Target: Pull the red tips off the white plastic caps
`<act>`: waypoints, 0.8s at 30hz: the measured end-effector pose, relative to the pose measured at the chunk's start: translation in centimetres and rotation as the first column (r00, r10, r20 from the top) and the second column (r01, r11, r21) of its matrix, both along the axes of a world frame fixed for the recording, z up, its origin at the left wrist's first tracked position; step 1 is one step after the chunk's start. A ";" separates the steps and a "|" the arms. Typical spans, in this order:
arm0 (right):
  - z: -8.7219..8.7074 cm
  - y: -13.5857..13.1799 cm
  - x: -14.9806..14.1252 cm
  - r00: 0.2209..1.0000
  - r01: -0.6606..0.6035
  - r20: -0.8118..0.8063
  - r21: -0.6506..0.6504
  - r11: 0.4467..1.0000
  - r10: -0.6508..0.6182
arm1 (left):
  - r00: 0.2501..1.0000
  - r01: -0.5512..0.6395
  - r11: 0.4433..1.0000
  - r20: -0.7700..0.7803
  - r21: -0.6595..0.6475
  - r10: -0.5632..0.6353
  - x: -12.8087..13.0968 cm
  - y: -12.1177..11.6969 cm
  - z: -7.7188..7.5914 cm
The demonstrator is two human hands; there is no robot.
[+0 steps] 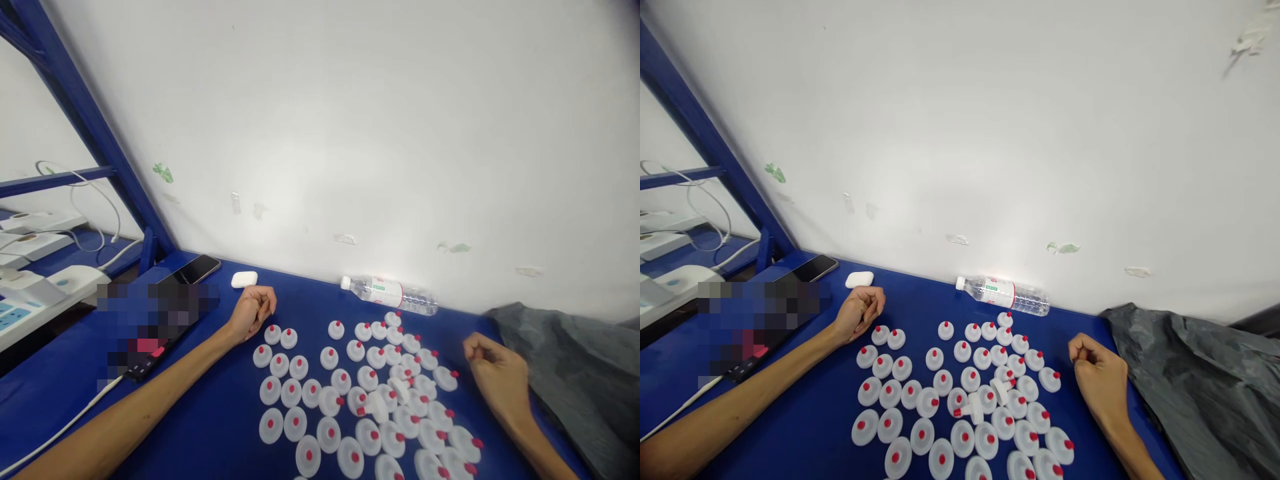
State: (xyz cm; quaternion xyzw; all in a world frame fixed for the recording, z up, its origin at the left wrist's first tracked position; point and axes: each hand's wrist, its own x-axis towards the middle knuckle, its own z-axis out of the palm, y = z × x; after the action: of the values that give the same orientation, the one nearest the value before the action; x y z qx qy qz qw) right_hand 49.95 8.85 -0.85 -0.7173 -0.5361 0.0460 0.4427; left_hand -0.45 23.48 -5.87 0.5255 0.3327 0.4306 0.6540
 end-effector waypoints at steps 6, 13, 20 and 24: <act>-0.5 0.2 0.3 0.999 -0.019 0.037 -0.011 1.000 0.020 | 1.000 -0.019 0.999 -0.013 -0.027 0.019 0.2 0.1 -0.1; -0.7 0.3 0.6 0.998 -0.030 0.053 -0.010 1.000 0.030 | 1.000 -0.023 0.999 -0.003 -0.037 0.022 0.2 0.1 0.0; -0.2 0.4 0.2 0.997 -0.038 0.064 -0.002 0.999 0.038 | 1.000 0.006 0.999 0.012 -0.035 -0.006 0.2 0.1 0.3; 0.0 0.5 -0.1 0.997 -0.051 0.060 0.001 0.999 0.051 | 1.000 0.021 1.000 0.014 -0.013 -0.021 0.3 -0.1 0.6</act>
State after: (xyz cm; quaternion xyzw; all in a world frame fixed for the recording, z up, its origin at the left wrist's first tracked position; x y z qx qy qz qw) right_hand 49.86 9.39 -0.83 -0.7038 -0.5674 0.0351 0.4260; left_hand -0.17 23.43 -5.22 0.5213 0.3255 0.4254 0.6643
